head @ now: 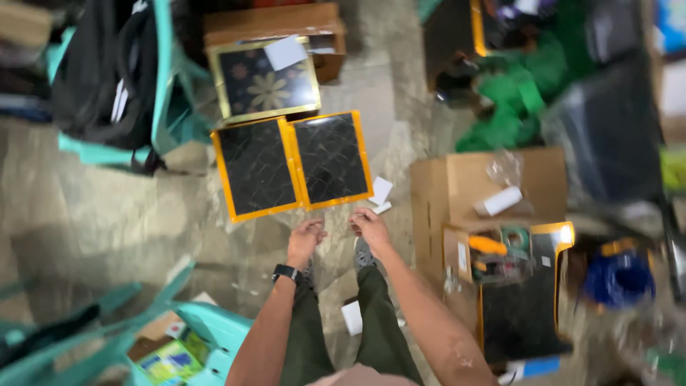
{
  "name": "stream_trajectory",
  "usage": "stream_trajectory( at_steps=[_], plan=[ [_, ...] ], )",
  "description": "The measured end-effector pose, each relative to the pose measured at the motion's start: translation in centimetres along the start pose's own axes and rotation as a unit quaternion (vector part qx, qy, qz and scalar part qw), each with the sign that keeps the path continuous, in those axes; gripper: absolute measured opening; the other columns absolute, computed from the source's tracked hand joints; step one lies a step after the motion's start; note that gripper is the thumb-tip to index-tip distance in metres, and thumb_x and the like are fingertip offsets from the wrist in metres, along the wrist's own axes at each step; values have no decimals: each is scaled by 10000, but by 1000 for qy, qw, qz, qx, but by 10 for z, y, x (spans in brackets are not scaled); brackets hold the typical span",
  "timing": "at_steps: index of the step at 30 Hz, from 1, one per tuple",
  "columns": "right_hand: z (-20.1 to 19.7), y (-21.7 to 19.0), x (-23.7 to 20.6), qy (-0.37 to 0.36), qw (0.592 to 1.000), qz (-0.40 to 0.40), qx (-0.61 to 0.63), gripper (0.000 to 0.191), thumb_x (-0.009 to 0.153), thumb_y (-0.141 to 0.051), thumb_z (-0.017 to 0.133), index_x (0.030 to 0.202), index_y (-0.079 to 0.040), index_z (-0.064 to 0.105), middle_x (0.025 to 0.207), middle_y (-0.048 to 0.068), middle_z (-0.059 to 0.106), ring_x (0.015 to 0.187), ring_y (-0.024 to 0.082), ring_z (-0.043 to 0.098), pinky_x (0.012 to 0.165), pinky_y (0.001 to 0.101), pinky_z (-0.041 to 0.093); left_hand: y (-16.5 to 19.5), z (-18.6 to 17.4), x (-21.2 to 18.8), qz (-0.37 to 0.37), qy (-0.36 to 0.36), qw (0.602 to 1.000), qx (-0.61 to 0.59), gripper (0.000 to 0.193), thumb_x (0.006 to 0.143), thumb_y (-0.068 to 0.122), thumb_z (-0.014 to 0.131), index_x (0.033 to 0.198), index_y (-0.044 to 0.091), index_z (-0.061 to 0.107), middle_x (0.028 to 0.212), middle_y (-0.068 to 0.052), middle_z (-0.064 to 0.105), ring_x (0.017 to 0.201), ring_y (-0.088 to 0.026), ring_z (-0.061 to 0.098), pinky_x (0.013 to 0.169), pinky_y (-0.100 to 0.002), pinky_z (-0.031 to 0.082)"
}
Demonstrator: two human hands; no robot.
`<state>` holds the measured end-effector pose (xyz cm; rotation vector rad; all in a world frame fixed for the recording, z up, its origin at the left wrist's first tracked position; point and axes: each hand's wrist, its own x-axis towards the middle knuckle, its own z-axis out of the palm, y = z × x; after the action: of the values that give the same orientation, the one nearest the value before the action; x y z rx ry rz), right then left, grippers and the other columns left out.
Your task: The person works on a wooden coin-hocking arcade cabinet. They open the cabinet's front panel, reach inside to adjust internal wiring and components, close the panel, pick up paper scraps from the floor, and place a blue card and product box onto the cabinet's display surface.
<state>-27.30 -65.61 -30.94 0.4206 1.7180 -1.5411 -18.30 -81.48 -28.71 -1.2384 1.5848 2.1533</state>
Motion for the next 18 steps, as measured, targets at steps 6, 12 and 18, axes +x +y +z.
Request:
stream_trajectory(
  at_steps=[6,12,18],
  plan=[
    [-26,6,-54,66,993,-11,93,226,971,-147,648,1182,-68,669,1008,61,739,767,142,689,632,284,508,21,-19,-27,107,-32,974,195,293,932,163,645,1183,46,742,887,-77,781,787,-136,708,722,-255,547],
    [-49,15,-102,123,981,-3,147,232,963,-150,643,1184,-91,679,986,45,732,759,123,669,643,265,518,29,-10,-50,-43,-74,991,102,299,920,131,607,1174,39,736,896,-82,769,800,-153,718,727,-277,584],
    [-62,22,-124,151,981,-55,105,228,947,-140,671,1159,-64,710,909,33,708,739,118,635,633,272,500,24,20,-59,-55,-127,988,64,349,948,139,583,1275,49,661,999,-118,771,847,-158,729,711,-274,553]
  ],
)
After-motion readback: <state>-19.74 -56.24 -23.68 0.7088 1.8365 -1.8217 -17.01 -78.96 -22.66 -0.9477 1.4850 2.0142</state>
